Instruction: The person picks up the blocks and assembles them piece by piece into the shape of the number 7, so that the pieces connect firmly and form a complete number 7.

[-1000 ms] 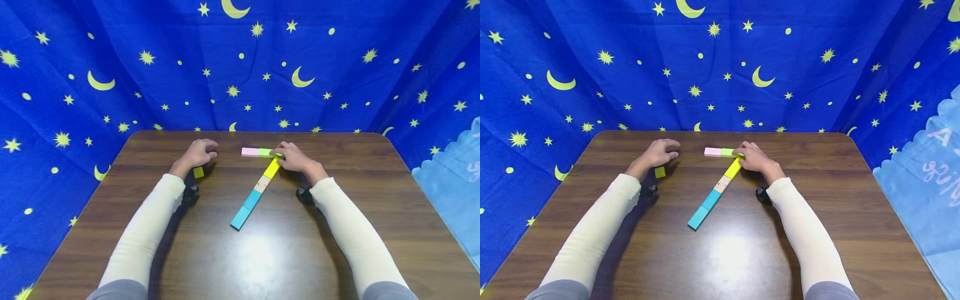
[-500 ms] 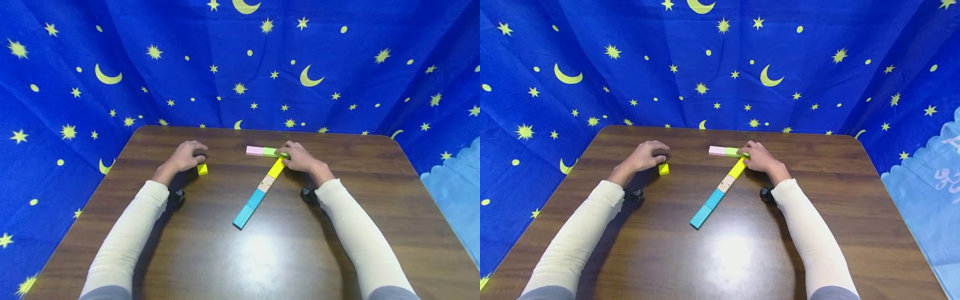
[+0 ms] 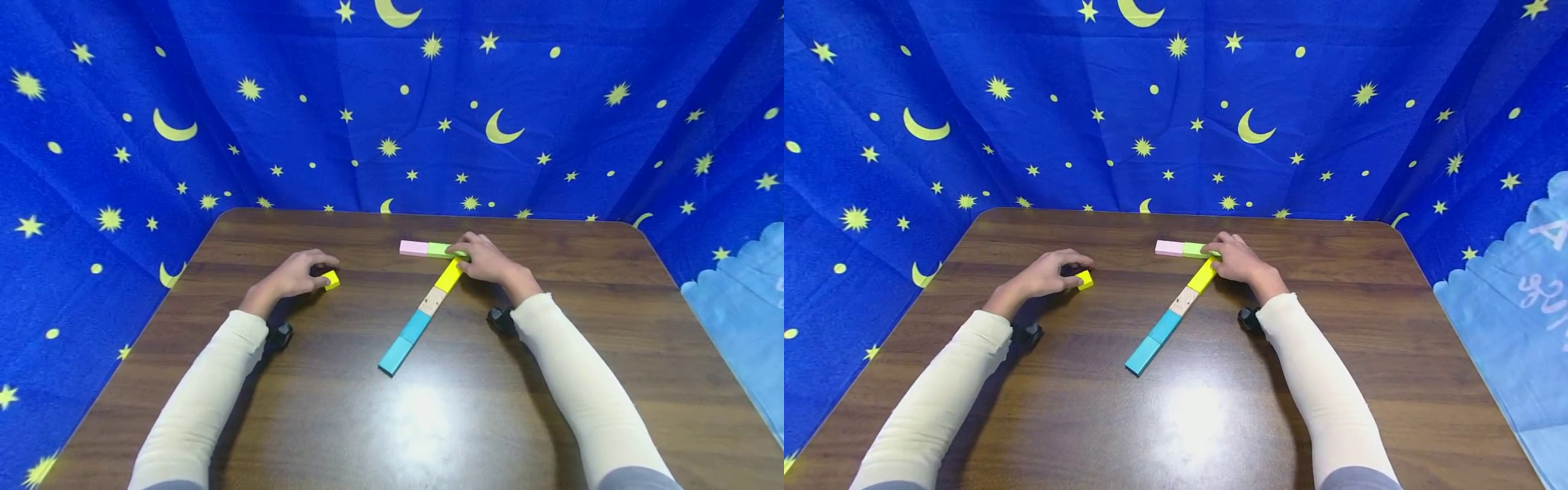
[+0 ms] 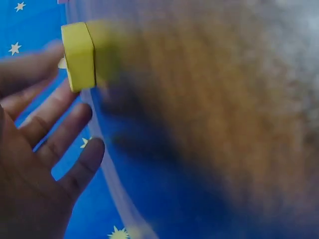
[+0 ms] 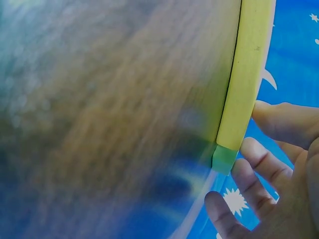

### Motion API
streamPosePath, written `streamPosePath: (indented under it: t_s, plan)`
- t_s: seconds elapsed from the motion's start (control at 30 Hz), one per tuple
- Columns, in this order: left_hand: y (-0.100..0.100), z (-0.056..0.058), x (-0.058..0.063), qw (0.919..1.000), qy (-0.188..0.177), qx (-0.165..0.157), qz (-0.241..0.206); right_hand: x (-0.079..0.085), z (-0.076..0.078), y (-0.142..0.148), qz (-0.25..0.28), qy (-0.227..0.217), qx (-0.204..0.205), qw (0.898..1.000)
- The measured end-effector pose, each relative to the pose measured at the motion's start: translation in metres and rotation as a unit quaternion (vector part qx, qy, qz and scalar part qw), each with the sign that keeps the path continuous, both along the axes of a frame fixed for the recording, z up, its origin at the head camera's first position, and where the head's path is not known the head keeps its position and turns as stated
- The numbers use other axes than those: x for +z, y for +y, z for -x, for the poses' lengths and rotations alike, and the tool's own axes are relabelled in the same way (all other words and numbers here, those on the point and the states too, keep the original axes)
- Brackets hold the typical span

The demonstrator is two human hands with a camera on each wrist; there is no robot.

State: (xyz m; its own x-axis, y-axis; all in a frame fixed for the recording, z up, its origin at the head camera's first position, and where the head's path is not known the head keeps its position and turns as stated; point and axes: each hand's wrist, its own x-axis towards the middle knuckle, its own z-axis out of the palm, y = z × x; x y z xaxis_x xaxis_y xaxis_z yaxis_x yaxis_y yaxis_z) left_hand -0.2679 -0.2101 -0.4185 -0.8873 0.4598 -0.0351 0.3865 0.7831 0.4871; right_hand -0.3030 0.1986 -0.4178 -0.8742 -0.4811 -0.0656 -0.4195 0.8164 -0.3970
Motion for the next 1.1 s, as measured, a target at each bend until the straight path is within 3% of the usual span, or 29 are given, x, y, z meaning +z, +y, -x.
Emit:
streamPosePath:
  t_s: [0.17, 0.4, 0.97, 1.1]
  plan:
    - [-0.001, -0.004, -0.004, 0.9997, 0.007, -0.014, -0.016, 0.001, -0.001, 0.000, 0.001, -0.001, 0.001, 1.000]
    - [0.003, -0.006, -0.006, 0.9997, 0.006, -0.023, 0.002, -0.001, 0.000, 0.000, -0.001, -0.003, -0.003, 1.000]
    - [0.007, -0.006, -0.005, 0.9998, 0.004, -0.015, 0.010, 0.000, 0.000, 0.001, 0.002, 0.012, 0.002, 1.000]
    - [0.010, -0.006, -0.005, 0.9999, -0.011, -0.004, 0.010, -0.001, 0.001, 0.001, 0.000, 0.007, 0.004, 1.000]
